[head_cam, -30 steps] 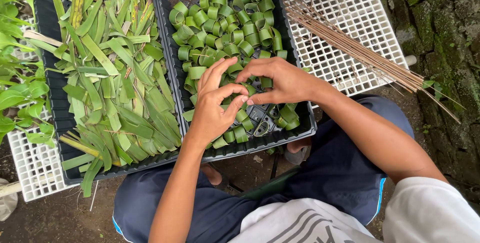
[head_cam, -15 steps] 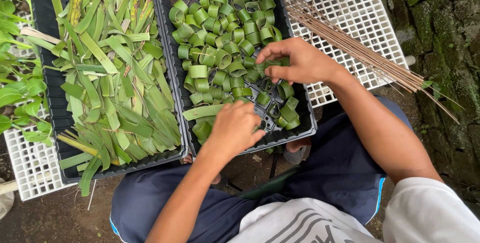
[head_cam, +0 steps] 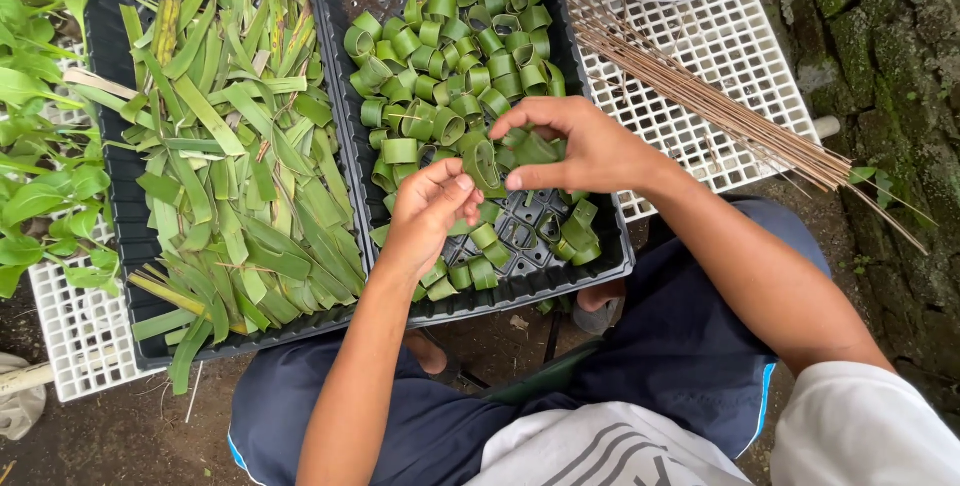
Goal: The person is folding long green leaf strips into small circular wraps and organizing them in a black plastic tray.
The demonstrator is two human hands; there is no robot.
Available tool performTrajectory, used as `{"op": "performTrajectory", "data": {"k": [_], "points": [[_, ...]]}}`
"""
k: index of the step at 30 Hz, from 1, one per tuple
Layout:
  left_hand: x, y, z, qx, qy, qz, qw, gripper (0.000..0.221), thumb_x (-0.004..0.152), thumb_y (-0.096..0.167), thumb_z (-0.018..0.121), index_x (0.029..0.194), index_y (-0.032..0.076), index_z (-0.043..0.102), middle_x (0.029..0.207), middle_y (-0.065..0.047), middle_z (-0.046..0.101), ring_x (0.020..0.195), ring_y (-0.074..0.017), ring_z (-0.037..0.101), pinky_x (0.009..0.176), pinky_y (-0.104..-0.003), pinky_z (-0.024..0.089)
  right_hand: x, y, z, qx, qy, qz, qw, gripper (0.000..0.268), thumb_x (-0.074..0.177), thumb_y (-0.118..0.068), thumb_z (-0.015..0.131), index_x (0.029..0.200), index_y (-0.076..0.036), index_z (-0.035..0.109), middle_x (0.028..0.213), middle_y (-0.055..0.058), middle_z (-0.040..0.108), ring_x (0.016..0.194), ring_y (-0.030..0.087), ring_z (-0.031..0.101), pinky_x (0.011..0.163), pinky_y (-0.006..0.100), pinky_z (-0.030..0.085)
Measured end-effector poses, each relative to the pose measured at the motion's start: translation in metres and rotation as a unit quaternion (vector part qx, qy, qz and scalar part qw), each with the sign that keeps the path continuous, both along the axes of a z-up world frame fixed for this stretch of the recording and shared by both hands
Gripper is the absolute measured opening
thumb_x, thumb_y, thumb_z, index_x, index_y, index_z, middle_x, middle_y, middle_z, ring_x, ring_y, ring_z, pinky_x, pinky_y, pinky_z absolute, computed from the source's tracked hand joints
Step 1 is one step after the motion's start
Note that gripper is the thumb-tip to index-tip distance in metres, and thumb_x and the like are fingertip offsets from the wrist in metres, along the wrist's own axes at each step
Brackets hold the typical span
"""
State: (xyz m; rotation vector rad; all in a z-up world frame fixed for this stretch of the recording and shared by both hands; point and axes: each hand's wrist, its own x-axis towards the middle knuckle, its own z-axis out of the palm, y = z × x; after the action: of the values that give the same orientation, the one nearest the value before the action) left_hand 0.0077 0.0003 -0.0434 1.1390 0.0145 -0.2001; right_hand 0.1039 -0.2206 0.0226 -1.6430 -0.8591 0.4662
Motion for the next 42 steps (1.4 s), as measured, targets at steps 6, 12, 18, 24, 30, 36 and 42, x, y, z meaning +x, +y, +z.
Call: {"op": "performTrajectory", "data": {"k": [6, 12, 18, 24, 30, 36, 42], "points": [[0.001, -0.011, 0.006, -0.08, 0.022, -0.021, 0.996, 0.015, 0.102, 0.013, 0.056, 0.105, 0.0, 0.063, 0.078, -0.012, 0.064, 0.067, -0.0109, 0.055, 0.061, -0.027, 0.057, -0.018, 0.017, 0.009, -0.013, -0.132, -0.049, 0.99, 0.077, 0.071, -0.019, 0.098, 0.136, -0.005, 0.061, 0.104, 0.013, 0.062, 0.073, 0.023, 0.058, 0.067, 0.037, 0.049], [0.003, 0.003, 0.019, 0.066, -0.023, 0.003, 0.998, 0.015, 0.1, 0.012, 0.06, 0.11, 0.002, 0.066, 0.085, -0.01, 0.068, 0.069, -0.0078, 0.058, 0.061, -0.023, 0.058, -0.017, 0.025, 0.002, 0.032, -0.129, -0.054, 0.99, 0.05, 0.078, -0.013, 0.092, 0.123, -0.004, 0.07, 0.096, 0.014, 0.072, 0.061, 0.02, 0.054, 0.057, 0.034, 0.044], [-0.012, 0.031, 0.087, 0.436, -0.134, -0.042, 0.889, 0.012, 0.093, 0.006, 0.068, 0.102, 0.008, 0.077, 0.077, -0.009, 0.068, 0.065, -0.0153, 0.056, 0.057, -0.028, 0.05, 0.004, 0.0, 0.002, 0.037, -0.099, -0.09, 0.99, 0.048, 0.079, -0.009, 0.092, 0.121, -0.001, 0.07, 0.092, 0.016, 0.073, 0.056, 0.015, 0.057, 0.05, 0.027, 0.043], [-0.033, -0.009, 0.061, 0.669, -0.043, -0.342, 0.658, 0.038, 0.089, 0.015, 0.075, 0.126, 0.019, 0.071, 0.119, -0.003, 0.068, 0.111, -0.03, 0.066, 0.091, -0.053, 0.056, 0.001, -0.009, 0.021, -0.019, -0.133, -0.105, 0.985, 0.046, 0.085, -0.026, 0.086, 0.124, -0.008, 0.067, 0.105, 0.003, 0.07, 0.092, 0.012, 0.064, 0.079, 0.025, 0.05], [-0.031, -0.016, 0.027, 0.693, -0.054, -0.376, 0.613, 0.074, 0.072, -0.022, 0.062, 0.134, 0.018, 0.066, 0.122, -0.008, 0.065, 0.1, -0.0392, 0.068, 0.077, -0.056, 0.056, 0.002, -0.007, 0.019, -0.004, -0.147, -0.09, 0.985, 0.049, 0.083, -0.027, 0.086, 0.123, -0.006, 0.066, 0.107, 0.007, 0.072, 0.101, 0.018, 0.07, 0.094, 0.032, 0.055], [-0.022, -0.003, 0.076, 0.436, -0.187, -0.197, 0.858, 0.031, 0.088, -0.007, 0.056, 0.105, 0.006, 0.079, 0.088, -0.005, 0.07, 0.059, -0.0162, 0.051, 0.061, -0.034, 0.044, 0.002, -0.011, 0.024, -0.039, -0.117, -0.098, 0.988, 0.043, 0.089, -0.031, 0.082, 0.122, -0.009, 0.066, 0.101, 0.0, 0.067, 0.068, 0.005, 0.05, 0.059, 0.02, 0.04], [-0.02, 0.005, 0.062, 0.228, -0.167, -0.125, 0.951, 0.028, 0.09, -0.013, 0.061, 0.104, 0.005, 0.077, 0.092, -0.01, 0.075, 0.083, -0.0169, 0.07, 0.074, -0.027, 0.06, 0.002, -0.009, 0.021, -0.025, -0.119, -0.089, 0.989, 0.038, 0.088, -0.028, 0.082, 0.116, -0.007, 0.067, 0.103, 0.003, 0.068, 0.087, 0.013, 0.063, 0.077, 0.026, 0.051]]}}
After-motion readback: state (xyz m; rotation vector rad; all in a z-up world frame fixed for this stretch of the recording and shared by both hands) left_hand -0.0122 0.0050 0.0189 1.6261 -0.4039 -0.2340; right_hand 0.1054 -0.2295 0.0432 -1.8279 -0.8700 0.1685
